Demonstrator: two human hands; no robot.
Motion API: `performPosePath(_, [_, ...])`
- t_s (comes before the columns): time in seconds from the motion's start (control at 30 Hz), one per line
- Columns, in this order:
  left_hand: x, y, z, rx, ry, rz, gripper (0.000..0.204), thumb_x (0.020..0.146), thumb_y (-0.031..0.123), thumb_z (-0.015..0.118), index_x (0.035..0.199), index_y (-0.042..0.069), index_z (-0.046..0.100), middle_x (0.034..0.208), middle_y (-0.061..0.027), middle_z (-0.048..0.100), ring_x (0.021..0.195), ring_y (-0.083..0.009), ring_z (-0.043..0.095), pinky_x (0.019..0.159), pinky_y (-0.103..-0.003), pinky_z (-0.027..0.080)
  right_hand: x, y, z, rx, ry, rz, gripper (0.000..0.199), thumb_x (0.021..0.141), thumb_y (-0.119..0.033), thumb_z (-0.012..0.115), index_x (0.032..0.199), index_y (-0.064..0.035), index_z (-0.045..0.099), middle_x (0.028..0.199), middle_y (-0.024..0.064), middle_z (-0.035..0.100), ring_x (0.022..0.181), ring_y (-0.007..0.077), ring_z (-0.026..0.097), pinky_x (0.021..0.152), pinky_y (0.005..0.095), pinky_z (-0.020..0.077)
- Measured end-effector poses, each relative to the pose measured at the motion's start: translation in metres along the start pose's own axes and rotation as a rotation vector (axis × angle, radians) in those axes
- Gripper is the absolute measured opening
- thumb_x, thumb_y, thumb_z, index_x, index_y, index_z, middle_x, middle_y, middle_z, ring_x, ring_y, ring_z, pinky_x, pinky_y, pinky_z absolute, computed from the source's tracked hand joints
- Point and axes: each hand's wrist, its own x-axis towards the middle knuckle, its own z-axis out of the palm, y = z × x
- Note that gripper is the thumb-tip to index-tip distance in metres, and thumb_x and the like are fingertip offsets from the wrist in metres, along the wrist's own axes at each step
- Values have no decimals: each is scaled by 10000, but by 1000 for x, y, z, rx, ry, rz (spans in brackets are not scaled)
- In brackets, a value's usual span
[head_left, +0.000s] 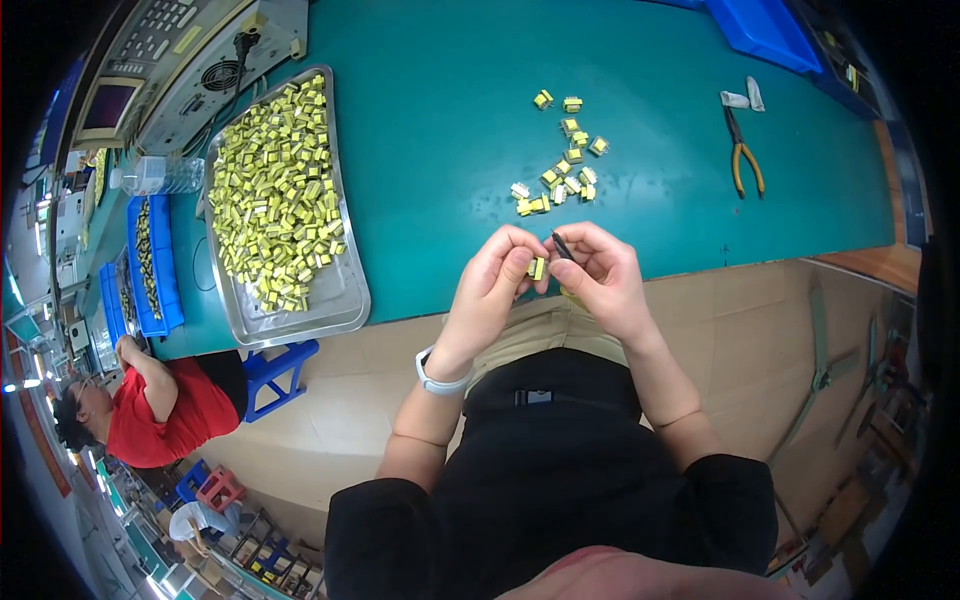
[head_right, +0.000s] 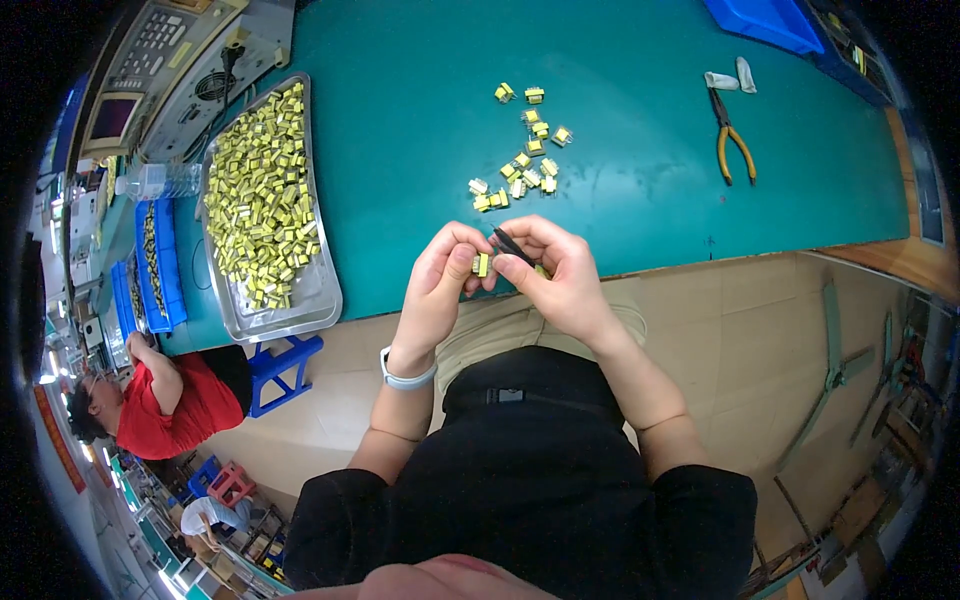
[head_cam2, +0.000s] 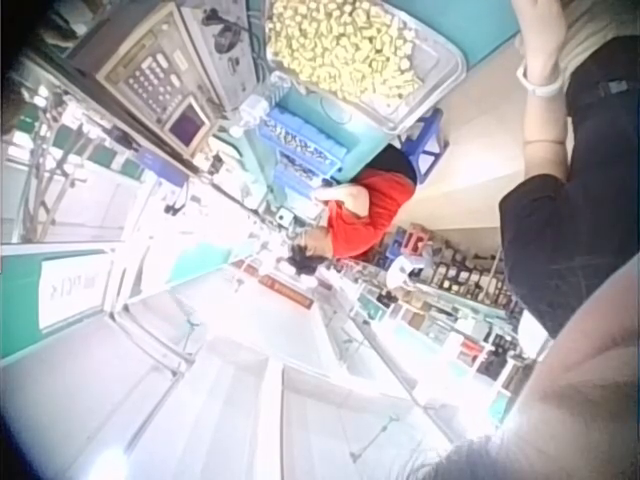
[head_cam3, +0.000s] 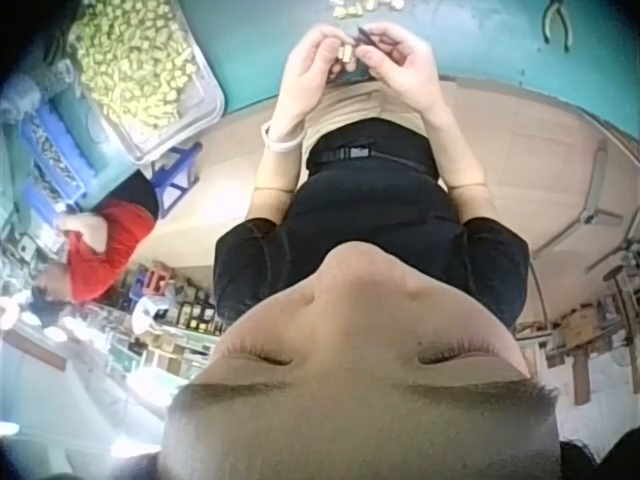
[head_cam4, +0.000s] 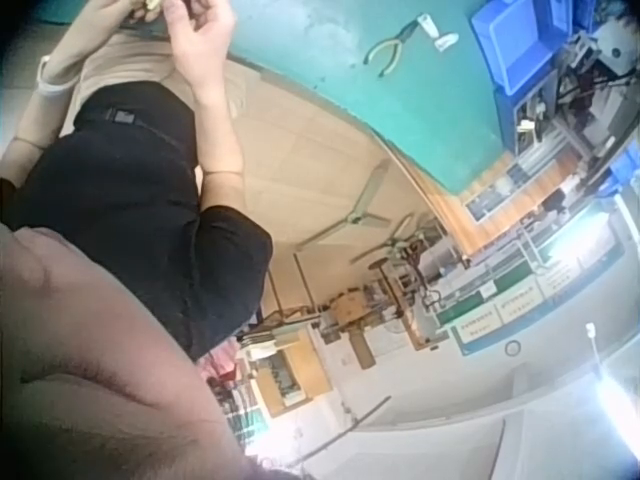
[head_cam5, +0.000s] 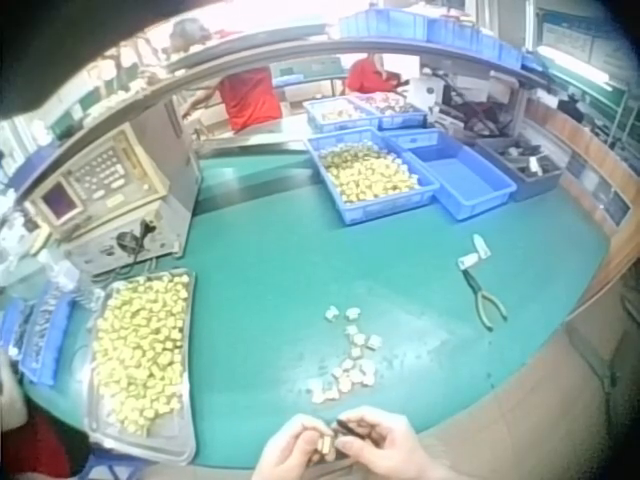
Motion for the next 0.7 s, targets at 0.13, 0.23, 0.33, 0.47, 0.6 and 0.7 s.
performPosePath(0.13, [0, 1, -3, 37, -14, -12, 210, 1059, 234, 459, 1027, 51, 558, 847, -1, 586, 731, -46, 514, 598, -189, 353, 0, 3, -1, -18, -24, -7, 230, 933, -51, 644, 1127, 55, 581, 955, 65, 649, 813, 102, 636, 692, 222, 497])
performPosePath(0.23, [0, -2, -7, 75, -25, -7, 214, 1057, 233, 464, 1023, 48, 566, 814, 2, 591, 695, -34, 488, 576, -189, 339, 0, 5, -2, -30, -29, 6, 234, 938, -59, 639, 1135, 51, 580, 953, 64, 650, 793, 93, 634, 637, 207, 474])
performPosePath(0.33, [0, -3, -8, 108, -26, -2, 215, 1055, 232, 467, 1019, 48, 573, 779, 6, 590, 662, -25, 455, 562, -192, 325, -1, 5, -1, -27, -19, 20, 237, 944, -75, 633, 1140, 47, 580, 951, 62, 652, 782, 83, 629, 602, 197, 450])
performPosePath(0.47, [1, -3, -9, 119, -33, -1, 211, 1055, 224, 467, 1016, 49, 578, 759, 8, 591, 642, -21, 433, 555, -194, 312, -1, 6, -1, -18, -16, 42, 242, 949, -88, 628, 1144, 47, 581, 945, 60, 653, 772, 76, 625, 595, 197, 444])
performPosePath(0.6, [1, -4, -11, 116, -36, -16, 207, 1054, 220, 467, 1019, 49, 579, 758, 9, 591, 644, -20, 433, 556, -193, 315, 1, 8, -3, -3, -31, 26, 246, 949, -88, 628, 1148, 48, 581, 935, 60, 653, 768, 75, 623, 596, 197, 449])
performPosePath(0.7, [1, -4, -10, 104, -23, -14, 204, 1053, 218, 470, 1018, 51, 580, 762, 9, 594, 644, -20, 433, 557, -193, 319, 1, 7, -2, -36, -33, 13, 241, 949, -80, 625, 1148, 49, 581, 931, 59, 652, 766, 73, 619, 599, 197, 453])
